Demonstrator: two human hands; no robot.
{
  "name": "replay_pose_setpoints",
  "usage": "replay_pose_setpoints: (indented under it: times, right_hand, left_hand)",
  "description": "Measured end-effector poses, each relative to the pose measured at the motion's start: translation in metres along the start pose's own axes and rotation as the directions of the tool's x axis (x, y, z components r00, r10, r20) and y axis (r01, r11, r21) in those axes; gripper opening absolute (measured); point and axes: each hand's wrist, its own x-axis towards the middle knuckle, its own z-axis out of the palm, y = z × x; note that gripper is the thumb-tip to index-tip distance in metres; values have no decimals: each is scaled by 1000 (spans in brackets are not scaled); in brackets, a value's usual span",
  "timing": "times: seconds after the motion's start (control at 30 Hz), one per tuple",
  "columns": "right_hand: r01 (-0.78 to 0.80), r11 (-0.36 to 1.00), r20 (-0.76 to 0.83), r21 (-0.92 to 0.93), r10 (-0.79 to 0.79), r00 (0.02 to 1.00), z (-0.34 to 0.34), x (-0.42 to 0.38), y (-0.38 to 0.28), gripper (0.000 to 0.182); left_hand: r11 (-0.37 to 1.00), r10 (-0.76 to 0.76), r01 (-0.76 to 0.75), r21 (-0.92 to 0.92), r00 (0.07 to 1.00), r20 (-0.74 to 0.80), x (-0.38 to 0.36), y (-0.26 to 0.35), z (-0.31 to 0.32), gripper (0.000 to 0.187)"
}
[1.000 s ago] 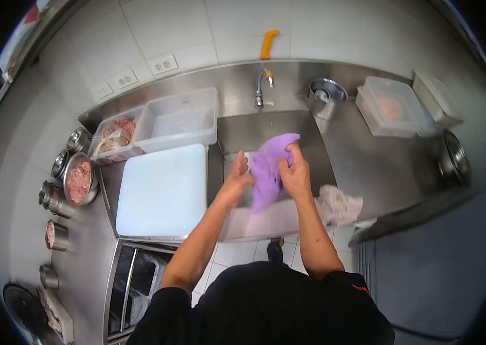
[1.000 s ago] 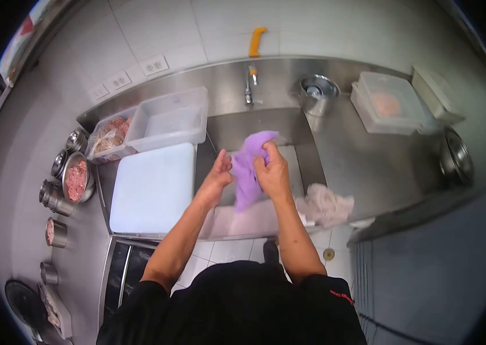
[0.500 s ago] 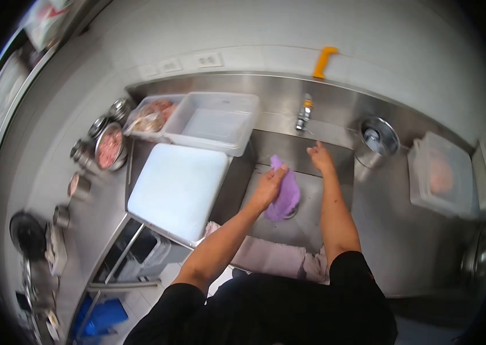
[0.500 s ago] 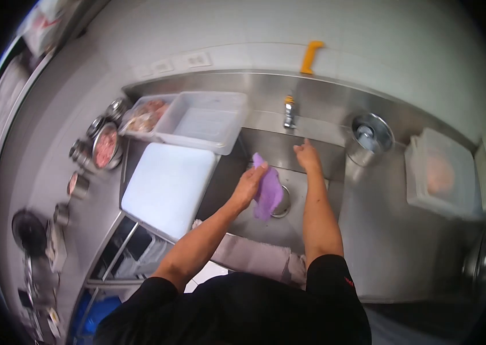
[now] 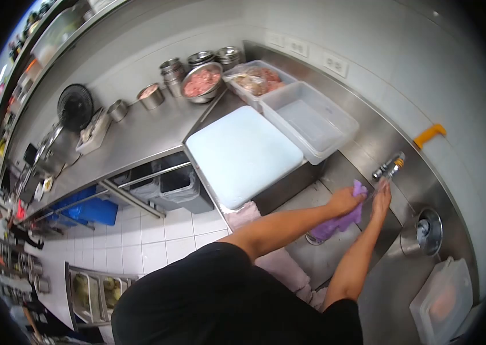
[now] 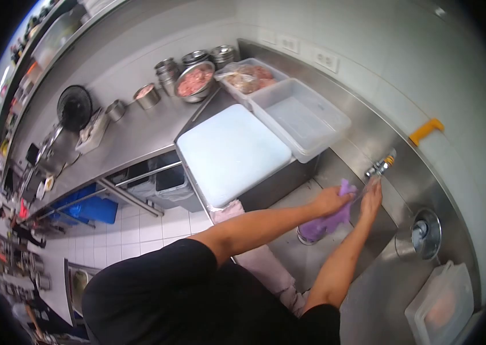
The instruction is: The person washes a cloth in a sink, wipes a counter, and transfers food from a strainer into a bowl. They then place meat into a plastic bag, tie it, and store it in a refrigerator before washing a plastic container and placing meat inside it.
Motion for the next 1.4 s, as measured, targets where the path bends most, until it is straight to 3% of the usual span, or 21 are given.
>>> replay_pose_setpoints:
  times: [0.03, 0.13, 0.2, 0.23, 0.3, 0.33, 0.4, 0.43, 0.5, 0.53, 0.63, 0.73, 0.83, 0.93, 1.03, 1.13, 1.23, 1.33, 1.4]
  right_hand:
    - [79, 993, -48, 85, -75, 996, 4, -6, 10, 50]
    - [313, 947, -59, -78, -318, 946, 18, -86, -38, 58]
    - [446, 891, -23, -87, -450, 893, 30, -118, -52, 61]
    - [457, 879, -24, -134, -464, 886, 27, -115, -44, 60]
    - [470, 850, -34, -237, -491, 870, 13, -94, -18, 60]
    - [368, 909, -19, -194, -379, 925, 4, -82, -7, 59]
    - [149, 983, 19, -106, -148, 989, -8, -61, 5, 58]
    - [240, 957, 59, -162, -234, 971, -5, -69, -15, 58]
    - [399, 874, 148, -276, -371, 917, 1, -90, -49, 58]
    - [384, 840, 155, -384, -352, 923, 0, -91, -55, 57]
    - [295, 885, -33, -361, -329, 944, -13, -71, -33, 57]
    - [131, 989, -92, -64, -137, 986, -26, -74, -36, 54]
    - [67, 967, 38, -245, -59, 998, -41, -92, -47, 44]
    - [170, 942, 64, -290, -159, 985, -67, -83, -24, 32]
    - [263, 950, -68, -167, -278, 958, -58, -85, -34, 26]
    - [408, 881, -6, -239, -422, 907, -47, -85, -56, 21]
    - [383, 888, 129, -255, -361, 923, -45, -77, -61, 16]
    - [321, 944, 99, -74, -314, 944, -47, -74, -58, 14]
    - [286, 943, 11, 170, -292, 956, -43, -81, -53, 14]
  left_hand:
    - [999, 13, -14, -40, 1000, -4, 4, 5, 4, 49]
    - [998, -36, 33, 58, 998, 48, 18, 5, 22, 47]
    - [994, 99, -98, 38, 995, -24, 27, -4, 37, 46]
    - [986, 164, -162, 29, 985, -56, 27, -8, 40, 46]
    - [988, 113, -116, 105, 993, 29, 19, 6, 33, 47]
    - [984, 90, -100, 145, 993, 75, 14, 17, 29, 47]
    - [985, 75, -71, 155, 997, -23, 32, 9, 49, 48]
    - [985, 70, -58, 160, 995, -70, 39, 5, 54, 48]
    - [985, 153, -156, 77, 987, 45, 58, -10, 56, 48]
    - [979, 199, -203, 30, 974, 105, 62, -5, 55, 48]
    - [997, 75, -75, -3, 981, 178, 39, 19, 40, 45]
    - [974, 221, -225, 30, 969, 110, 26, 38, 30, 40]
    - [931, 364, -363, -28, 927, 93, 41, 24, 28, 34]
    - [928, 370, -372, -17, 916, 157, 34, 26, 15, 29]
    - [942, 330, -313, -123, 931, 156, 29, 24, 16, 26]
    - [821, 352, -220, -527, 922, 162, 39, 19, 24, 26]
    - [810, 306, -131, -571, 926, 221, 32, 28, 21, 27]
    - [966, 114, 23, -257, 855, 506, 39, 36, 3, 30]
    - [969, 190, -70, -236, 825, 532, 48, 33, 3, 29]
